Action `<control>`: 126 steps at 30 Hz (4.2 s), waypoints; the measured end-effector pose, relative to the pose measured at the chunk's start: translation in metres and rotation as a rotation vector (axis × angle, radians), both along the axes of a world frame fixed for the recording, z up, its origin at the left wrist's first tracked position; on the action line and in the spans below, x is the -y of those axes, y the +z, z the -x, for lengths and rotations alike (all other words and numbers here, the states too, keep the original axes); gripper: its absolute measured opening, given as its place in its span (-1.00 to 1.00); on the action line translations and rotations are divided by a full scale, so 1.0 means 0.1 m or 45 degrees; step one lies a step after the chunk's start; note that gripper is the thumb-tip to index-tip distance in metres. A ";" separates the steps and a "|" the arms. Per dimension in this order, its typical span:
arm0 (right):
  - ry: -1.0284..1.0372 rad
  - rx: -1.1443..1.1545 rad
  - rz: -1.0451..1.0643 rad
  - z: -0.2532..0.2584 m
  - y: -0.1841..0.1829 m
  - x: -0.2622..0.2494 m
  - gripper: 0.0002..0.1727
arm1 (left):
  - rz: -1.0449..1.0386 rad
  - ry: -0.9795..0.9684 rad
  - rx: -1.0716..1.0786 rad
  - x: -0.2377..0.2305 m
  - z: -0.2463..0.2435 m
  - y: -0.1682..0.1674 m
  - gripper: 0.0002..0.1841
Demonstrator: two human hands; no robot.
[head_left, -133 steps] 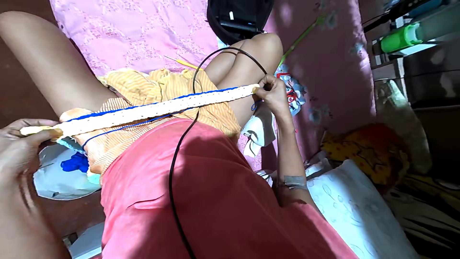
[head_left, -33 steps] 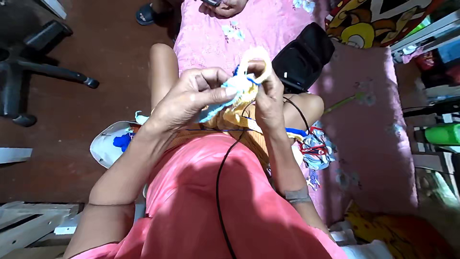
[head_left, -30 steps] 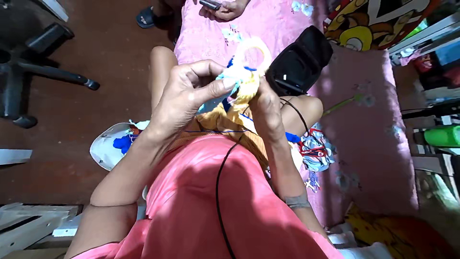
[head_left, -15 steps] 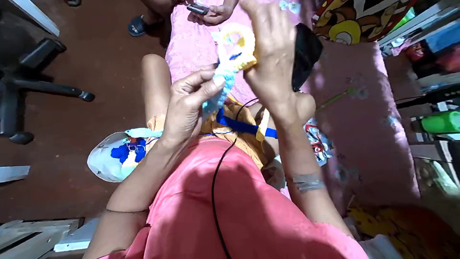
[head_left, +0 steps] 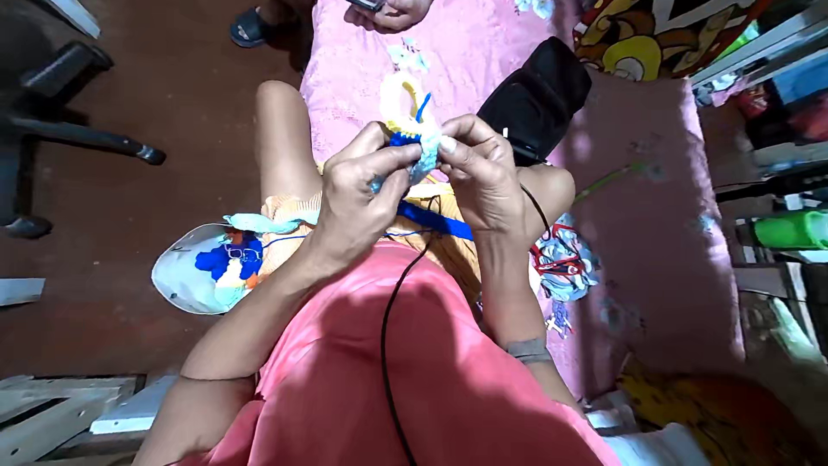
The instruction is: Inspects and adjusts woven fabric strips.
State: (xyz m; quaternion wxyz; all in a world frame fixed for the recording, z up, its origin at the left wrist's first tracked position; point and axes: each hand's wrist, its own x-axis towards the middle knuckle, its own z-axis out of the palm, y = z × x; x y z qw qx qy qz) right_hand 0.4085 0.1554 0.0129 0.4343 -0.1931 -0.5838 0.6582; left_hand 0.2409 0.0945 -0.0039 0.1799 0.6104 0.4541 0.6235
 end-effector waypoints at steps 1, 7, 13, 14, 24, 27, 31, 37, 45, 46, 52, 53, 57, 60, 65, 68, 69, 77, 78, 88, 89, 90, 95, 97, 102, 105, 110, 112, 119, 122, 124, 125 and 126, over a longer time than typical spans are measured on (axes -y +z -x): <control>0.064 -0.052 0.055 -0.03 0.00 0.01 -0.92 | 0.043 -0.036 0.071 0.01 0.02 0.02 -0.79; -0.079 0.073 0.003 0.14 -0.03 0.03 -0.84 | 0.142 -0.089 0.531 0.00 0.07 0.06 -0.67; -0.550 0.615 -0.767 0.30 -0.15 0.18 -0.65 | -0.151 0.116 0.156 -0.07 -0.02 0.03 -0.63; -0.511 0.619 -0.724 0.29 -0.12 0.18 -0.65 | -0.171 0.109 0.130 -0.07 -0.02 0.04 -0.63; -0.177 0.445 -0.420 0.17 0.14 -0.02 -0.79 | 0.243 -0.489 0.834 -0.15 0.15 0.24 -0.38; -0.099 0.152 -0.164 0.20 0.05 -0.05 -0.79 | 0.117 -0.390 0.795 -0.16 0.04 0.22 -0.37; -0.155 -0.084 0.108 0.32 -0.05 -0.09 -0.77 | 0.026 -0.073 0.525 -0.07 -0.12 0.22 -0.39; -0.086 -0.034 -0.010 0.24 0.02 0.08 -0.67 | -0.093 0.024 0.476 -0.16 -0.21 0.22 -0.43; -0.176 -0.100 -0.089 0.27 -0.03 -0.12 -0.81 | 0.279 0.103 0.037 -0.13 0.05 0.24 -0.80; -0.170 -0.086 -0.089 0.27 -0.01 -0.14 -0.80 | 0.337 -0.006 0.071 -0.13 0.10 0.27 -0.80; -0.058 -0.120 -0.128 0.33 0.16 -0.19 -0.73 | 0.248 -0.158 0.490 -0.22 0.00 0.40 -0.78; -0.017 -0.126 -0.118 0.31 0.20 -0.16 -0.73 | 0.174 -0.159 0.597 -0.24 -0.04 0.43 -0.71; 0.101 -0.017 -0.123 0.07 0.46 -0.17 -0.81 | -0.036 -0.180 0.586 -0.29 0.06 0.59 -0.50; 0.222 0.157 -0.247 0.06 0.90 -0.40 -0.83 | -0.152 0.069 0.258 -0.29 0.33 0.71 -0.43; 0.317 0.135 -0.173 0.15 1.35 -0.25 -0.84 | -0.237 -0.059 -0.209 -0.17 0.49 1.11 -0.16; 0.383 0.108 -0.255 0.31 1.47 -0.32 -0.84 | -0.078 -0.326 -0.234 -0.12 0.57 1.40 -0.39; 0.403 0.100 -0.253 0.30 1.48 -0.30 -0.83 | 0.017 -0.386 -0.181 -0.11 0.60 1.45 -0.48; 0.564 0.123 -0.147 0.26 1.22 -0.20 -0.71 | 0.485 -0.469 -0.037 0.00 0.73 1.73 -0.78; 0.578 0.116 -0.134 0.30 1.16 -0.25 -0.72 | 0.531 -0.468 -0.137 -0.01 0.74 1.75 -0.81; 0.142 -0.006 -0.172 0.52 0.79 -0.03 -0.66 | 0.581 -0.124 -0.748 -0.02 0.77 1.59 -0.74; 0.143 -0.012 -0.184 0.52 0.79 -0.03 -0.67 | 0.532 -0.131 -0.763 -0.03 0.79 1.58 -0.79; 0.168 -0.037 -0.178 0.51 0.79 -0.04 -0.67 | 0.485 -0.163 -0.746 -0.04 0.81 1.57 -0.83; 0.458 -0.279 -0.114 0.57 0.73 -0.29 -0.65 | 0.315 -0.436 -0.523 -0.13 0.90 1.51 -0.92; 0.569 -0.363 -0.023 0.60 0.70 -0.32 -0.63 | 0.260 -0.511 -0.442 -0.19 0.90 1.44 -0.95; 0.544 -0.352 -0.080 0.60 0.62 -0.30 -0.60 | 0.250 -0.636 -0.103 -0.29 0.87 1.23 -0.96; 0.261 -0.231 -0.333 0.56 0.50 -0.24 -0.61 | 0.351 -0.665 0.106 -0.28 0.85 1.25 -0.93; -0.007 -0.246 -0.567 0.49 0.44 -0.14 -0.63 | 0.252 -0.469 0.064 -0.28 0.80 1.46 -0.90; -0.056 -0.241 -0.625 0.53 0.55 -0.14 -0.67 | 0.206 -0.386 0.102 -0.26 0.72 1.52 -0.87; 0.111 -0.149 -0.550 0.46 0.49 -0.24 -0.61 | 0.195 -0.304 0.165 -0.24 0.57 1.63 -0.88; 0.398 -0.290 -0.259 0.32 0.33 -0.23 -0.69 | 0.116 -0.190 0.118 -0.26 0.65 1.63 -0.86; 0.595 -0.349 -0.116 0.37 0.41 -0.27 -0.66 | 0.054 -0.143 0.100 -0.26 0.71 1.63 -0.81; 0.691 -0.365 -0.079 0.39 0.44 -0.33 -0.65 | 0.046 -0.125 0.112 -0.25 0.73 1.62 -0.78; 0.799 -0.375 -0.051 0.40 0.43 -0.42 -0.65 | 0.056 -0.114 0.137 -0.23 0.74 1.59 -0.77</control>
